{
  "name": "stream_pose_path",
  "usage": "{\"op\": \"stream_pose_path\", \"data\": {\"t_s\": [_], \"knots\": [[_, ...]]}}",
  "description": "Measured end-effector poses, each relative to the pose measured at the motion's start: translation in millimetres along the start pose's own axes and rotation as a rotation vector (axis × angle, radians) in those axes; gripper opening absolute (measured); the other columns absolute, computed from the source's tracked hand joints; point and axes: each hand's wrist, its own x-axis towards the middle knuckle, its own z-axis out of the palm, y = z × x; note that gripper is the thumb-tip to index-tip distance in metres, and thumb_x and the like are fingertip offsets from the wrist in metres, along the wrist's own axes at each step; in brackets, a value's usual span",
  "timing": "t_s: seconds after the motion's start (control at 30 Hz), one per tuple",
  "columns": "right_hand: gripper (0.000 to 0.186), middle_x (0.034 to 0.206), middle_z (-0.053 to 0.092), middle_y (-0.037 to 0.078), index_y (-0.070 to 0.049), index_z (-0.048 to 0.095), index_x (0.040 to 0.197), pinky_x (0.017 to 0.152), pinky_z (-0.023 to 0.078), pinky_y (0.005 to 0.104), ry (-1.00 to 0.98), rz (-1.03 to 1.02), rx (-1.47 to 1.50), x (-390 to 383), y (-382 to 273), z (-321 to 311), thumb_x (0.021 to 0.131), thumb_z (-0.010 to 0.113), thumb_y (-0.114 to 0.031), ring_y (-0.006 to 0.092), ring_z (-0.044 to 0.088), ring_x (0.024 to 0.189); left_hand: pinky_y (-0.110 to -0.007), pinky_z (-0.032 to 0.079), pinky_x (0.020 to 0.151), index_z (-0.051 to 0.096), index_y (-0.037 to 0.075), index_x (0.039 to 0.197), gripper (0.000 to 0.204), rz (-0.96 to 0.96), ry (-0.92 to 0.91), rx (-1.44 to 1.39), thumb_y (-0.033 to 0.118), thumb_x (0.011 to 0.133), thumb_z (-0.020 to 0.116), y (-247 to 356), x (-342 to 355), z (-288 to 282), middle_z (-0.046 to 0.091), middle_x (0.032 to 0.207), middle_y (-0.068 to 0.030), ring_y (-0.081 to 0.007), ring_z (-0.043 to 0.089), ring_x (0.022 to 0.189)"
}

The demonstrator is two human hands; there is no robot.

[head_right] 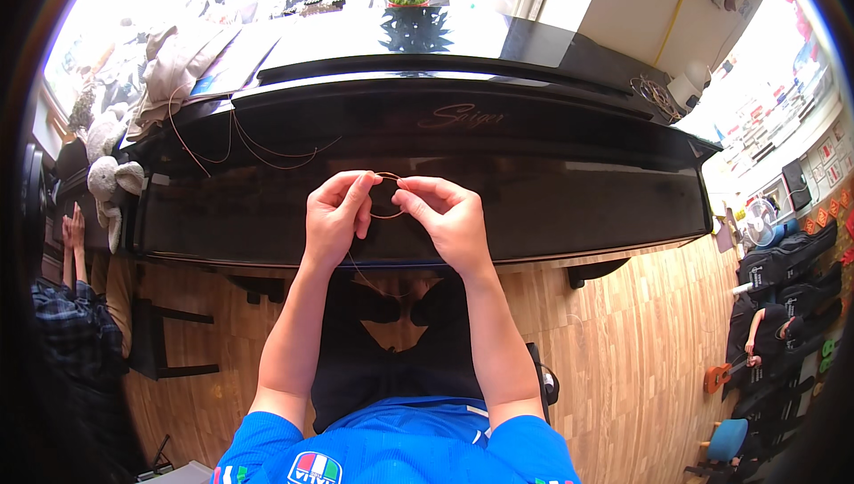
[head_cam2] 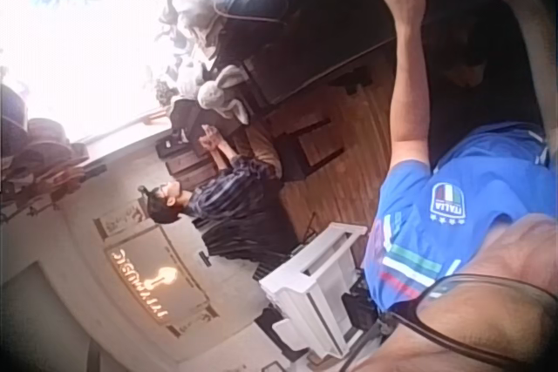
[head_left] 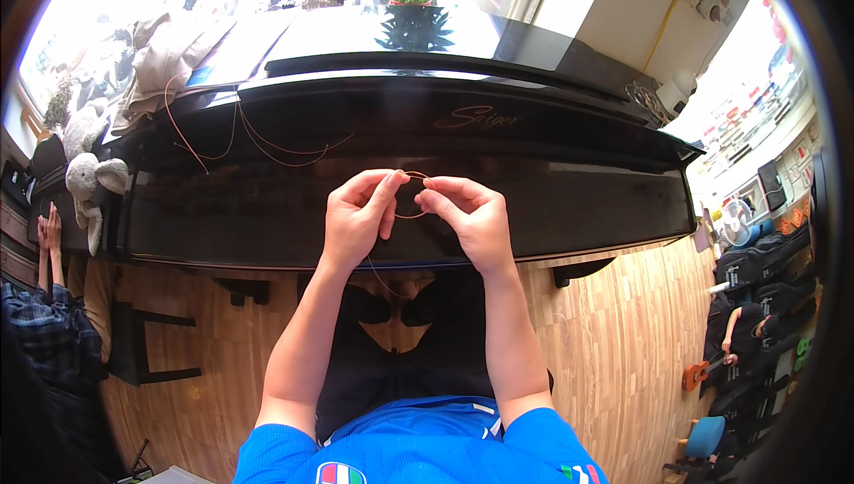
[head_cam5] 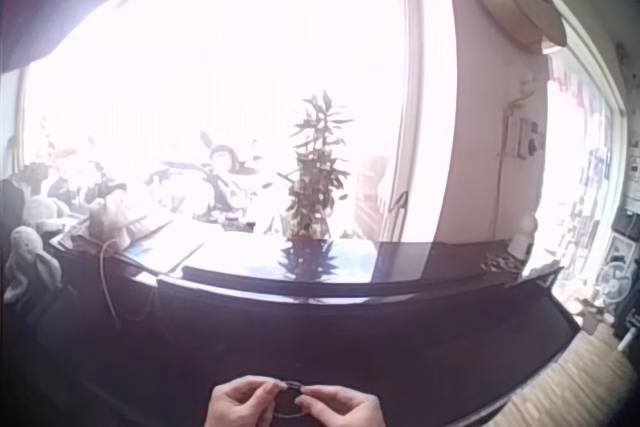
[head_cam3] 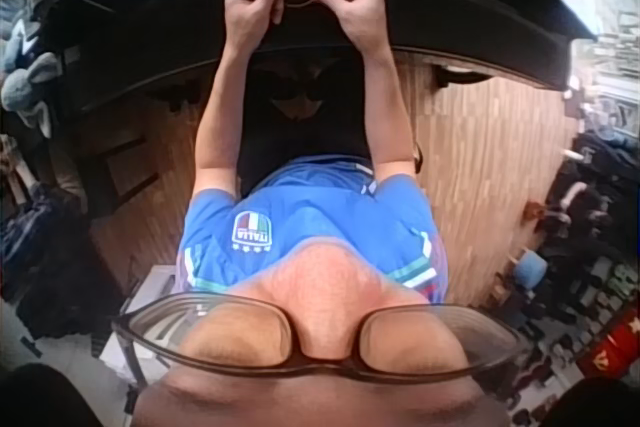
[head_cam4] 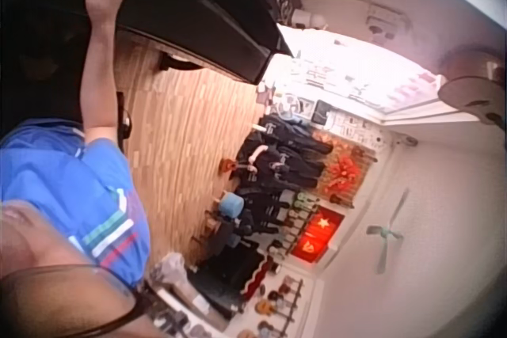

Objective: The person repeatedly bends and twists a thin copper wire into circular loops using both hands. The loops are placed on the surface of a black piano. The task continues with multiple loops being formed and set down.

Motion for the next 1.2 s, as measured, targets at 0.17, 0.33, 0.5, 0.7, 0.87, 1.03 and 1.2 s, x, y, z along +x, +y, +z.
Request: {"op": "stream_pose_path", "data": {"t_s": [0.17,0.33,0.5,0.7,0.87,1.03,1.2], "knots": [[0.015,0.081,0.069,0.005,-0.004,0.079,0.097,0.059,0.049,0.0248,0.268,-0.272,-0.624,0,-3,10,0.083,0.080,-0.008,0.0099,0.065,0.069,-0.019,0.033,0.044,0.073,0.001,0.106,0.019,0.005,-0.021,0.037,0.017,0.101,0.064,-1,-1,-1,0.058,0.061,0.0027,-0.0027,0.047,0.047],[0.015,0.085,0.073,0.007,-0.002,0.078,0.098,0.064,0.052,0.0247,0.368,-0.370,-0.526,5,11,17,0.086,0.079,-0.010,0.0130,0.068,0.070,-0.019,0.034,0.044,0.073,0.001,0.107,0.019,0.016,-0.048,0.057,0.017,0.100,0.066,0,-1,0,0.059,0.062,0.0028,-0.0025,0.049,0.049],[0.016,0.090,0.074,0.008,0.002,0.074,0.100,0.072,0.055,0.0253,0.364,-0.201,-0.301,3,12,27,0.092,0.074,-0.011,0.0131,0.071,0.079,-0.019,0.034,0.045,0.074,0.002,0.106,0.019,0.017,-0.051,0.054,0.018,0.100,0.066,0,-2,0,0.059,0.062,0.0031,-0.0025,0.049,0.050],[0.017,0.089,0.070,0.006,0.001,0.066,0.103,0.083,0.055,0.0279,0.093,-0.063,0.027,7,14,10,0.097,0.069,-0.014,0.0134,0.069,0.085,-0.019,0.033,0.044,0.073,0.003,0.106,0.020,0.022,-0.008,0.005,0.020,0.102,0.063,-2,0,-3,0.056,0.060,0.0031,-0.0029,0.046,0.048],[0.019,0.088,0.059,0.004,-0.003,0.059,0.116,0.091,0.051,0.0353,-0.261,0.055,0.480,6,6,6,0.101,0.061,-0.014,0.0180,0.063,0.087,-0.020,0.034,0.044,0.071,0.003,0.106,0.020,-0.014,0.009,-0.077,0.019,0.103,0.061,-1,1,-2,0.055,0.060,0.0016,-0.0036,0.046,0.047],[0.024,0.085,0.057,0.004,0.000,0.058,0.119,0.093,0.052,0.0366,-0.315,0.082,0.602,9,7,7,0.097,0.059,-0.008,0.0167,0.062,0.084,-0.020,0.034,0.044,0.070,0.002,0.106,0.020,-0.014,-0.011,-0.118,0.019,0.103,0.061,-2,2,-3,0.056,0.061,0.0009,-0.0038,0.046,0.047],[0.018,0.090,0.064,0.005,0.002,0.065,0.112,0.089,0.053,0.0328,-0.281,0.016,0.337,15,18,4,0.096,0.059,-0.003,0.0134,0.062,0.082,-0.020,0.034,0.044,0.070,0.002,0.106,0.020,-0.004,-0.016,-0.092,0.019,0.103,0.061,-1,1,-1,0.057,0.062,0.0008,-0.0039,0.047,0.047]]}}
